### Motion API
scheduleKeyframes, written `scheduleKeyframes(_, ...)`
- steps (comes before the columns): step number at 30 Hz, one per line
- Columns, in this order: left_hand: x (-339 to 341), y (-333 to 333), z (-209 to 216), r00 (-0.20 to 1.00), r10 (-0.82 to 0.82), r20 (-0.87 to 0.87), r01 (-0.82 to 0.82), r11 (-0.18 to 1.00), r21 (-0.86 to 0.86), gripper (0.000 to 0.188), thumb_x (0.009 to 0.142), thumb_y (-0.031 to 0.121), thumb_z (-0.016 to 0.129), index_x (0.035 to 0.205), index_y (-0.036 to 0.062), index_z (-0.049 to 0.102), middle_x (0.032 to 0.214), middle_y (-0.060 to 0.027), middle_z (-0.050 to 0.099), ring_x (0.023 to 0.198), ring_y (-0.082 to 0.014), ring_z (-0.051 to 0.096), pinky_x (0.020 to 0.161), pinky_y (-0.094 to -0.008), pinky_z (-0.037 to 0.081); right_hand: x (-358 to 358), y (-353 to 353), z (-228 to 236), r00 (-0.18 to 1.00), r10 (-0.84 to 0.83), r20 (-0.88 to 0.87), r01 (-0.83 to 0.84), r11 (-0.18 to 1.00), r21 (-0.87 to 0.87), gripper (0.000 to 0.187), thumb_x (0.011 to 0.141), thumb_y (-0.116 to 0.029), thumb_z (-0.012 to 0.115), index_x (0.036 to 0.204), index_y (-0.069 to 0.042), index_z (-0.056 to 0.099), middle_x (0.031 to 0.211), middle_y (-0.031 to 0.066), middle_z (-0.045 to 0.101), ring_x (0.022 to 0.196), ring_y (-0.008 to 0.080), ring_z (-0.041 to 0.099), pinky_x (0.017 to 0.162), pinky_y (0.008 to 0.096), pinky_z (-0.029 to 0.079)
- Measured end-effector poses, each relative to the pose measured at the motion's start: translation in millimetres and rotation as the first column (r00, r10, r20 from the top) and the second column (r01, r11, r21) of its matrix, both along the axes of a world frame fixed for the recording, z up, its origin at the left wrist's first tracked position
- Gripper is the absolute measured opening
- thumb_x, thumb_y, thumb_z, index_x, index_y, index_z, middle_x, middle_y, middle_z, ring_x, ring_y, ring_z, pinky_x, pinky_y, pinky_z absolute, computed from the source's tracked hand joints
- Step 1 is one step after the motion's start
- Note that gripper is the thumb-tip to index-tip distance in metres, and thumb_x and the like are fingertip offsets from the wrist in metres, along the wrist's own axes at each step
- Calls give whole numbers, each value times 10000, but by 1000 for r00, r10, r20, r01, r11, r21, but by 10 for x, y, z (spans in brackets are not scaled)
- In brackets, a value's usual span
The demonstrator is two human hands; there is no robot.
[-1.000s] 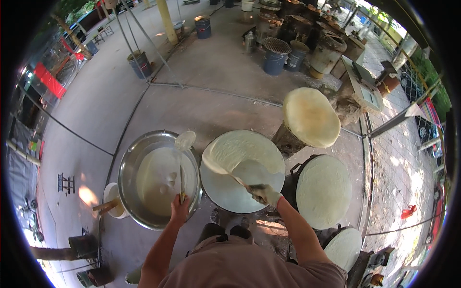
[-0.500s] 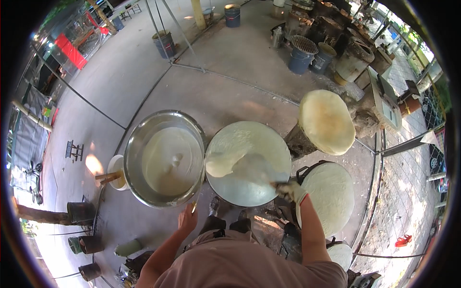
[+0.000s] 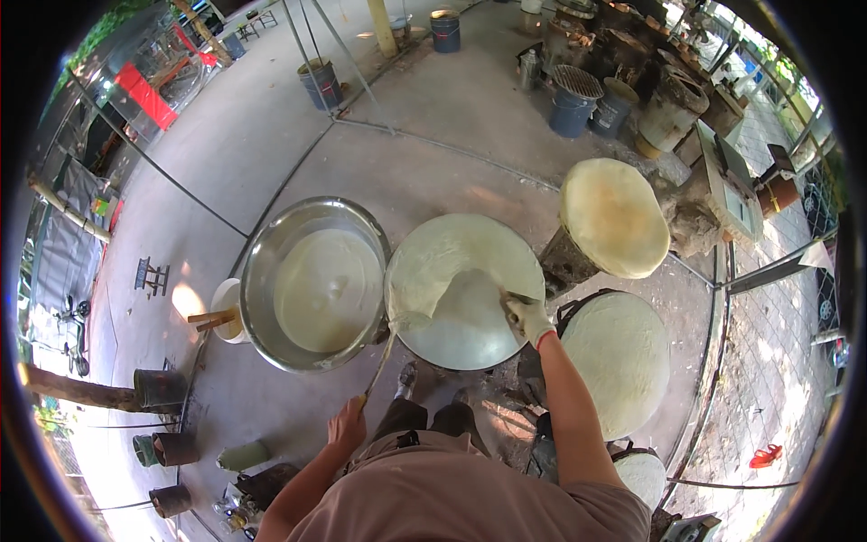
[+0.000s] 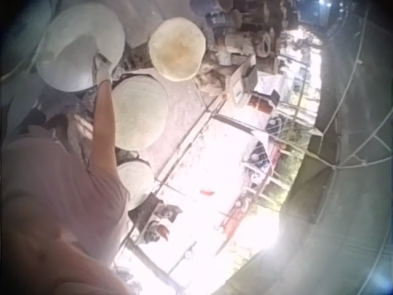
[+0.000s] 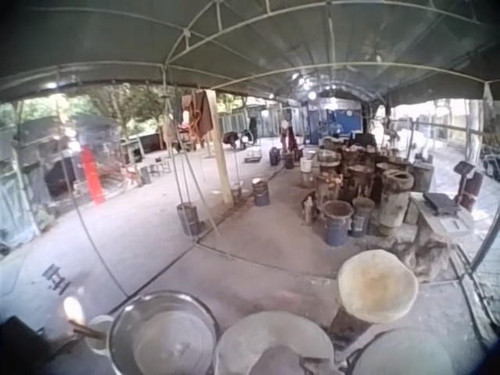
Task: The person spreads thin layers of batter onto multiple hot plates using a ladle and a wooden stick, then peels the cooked skins off and stacks them.
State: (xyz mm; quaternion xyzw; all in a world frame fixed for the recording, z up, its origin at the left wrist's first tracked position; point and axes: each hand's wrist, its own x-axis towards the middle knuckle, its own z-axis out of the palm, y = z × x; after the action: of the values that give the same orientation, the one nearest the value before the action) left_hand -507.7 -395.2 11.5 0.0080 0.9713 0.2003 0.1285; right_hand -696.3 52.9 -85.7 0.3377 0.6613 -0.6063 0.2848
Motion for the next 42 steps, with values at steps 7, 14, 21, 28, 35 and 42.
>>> scheduleKeyframes(7,43,-154,101,998,-39,-45,41,998,44,257,851,128,499,1108,109,496,989,-169,614,868,-420,581,716,-539,444,715,-306,683,970,222,-94,-239,940,-244,205,843,-259,665,903,-65,639,583,7,519,375,89,376,343,253,261)
scheduleKeyframes(14,-174,-584,56,988,-142,-58,148,981,122,298,837,114,550,1128,75,502,1003,-182,611,889,-424,574,732,-501,465,1170,-739,368,991,94,-100,-107,984,-141,118,880,-153,591,900,-38,599,665,30,559,532,99,488,416,248,342)
scheduleKeyframes(21,-478,-1381,66,899,-260,-353,392,838,381,265,862,121,572,1108,35,523,843,-172,609,714,-393,581,604,-422,471,2381,-2221,485,793,-606,-66,521,730,-442,348,889,-199,586,1192,-29,565,657,-23,531,484,78,441,425,233,329)
scheduleKeyframes(28,-652,-1978,533,974,-177,143,-24,544,838,161,940,140,509,1068,42,500,595,2,455,401,-55,397,383,-215,319,1389,-3897,45,751,-614,-244,508,773,-381,272,899,-262,593,1111,-93,620,640,-32,506,483,79,436,434,254,337)
scheduleKeyframes(35,-386,-2754,662,922,-70,380,-350,265,898,117,938,111,489,1032,44,469,550,-1,411,362,-81,350,351,-235,302,1349,-4767,-143,451,-785,-426,868,496,4,317,910,-224,540,1170,-46,581,902,87,666,846,211,614,769,352,478)
scheduleKeyframes(42,-151,-2972,705,878,-68,474,-463,129,877,195,941,123,436,1131,100,472,595,-19,401,357,-96,320,335,-250,276,1515,-4199,71,581,-779,-236,810,583,71,338,902,-270,535,1136,-32,587,887,148,654,769,240,611,707,338,476)
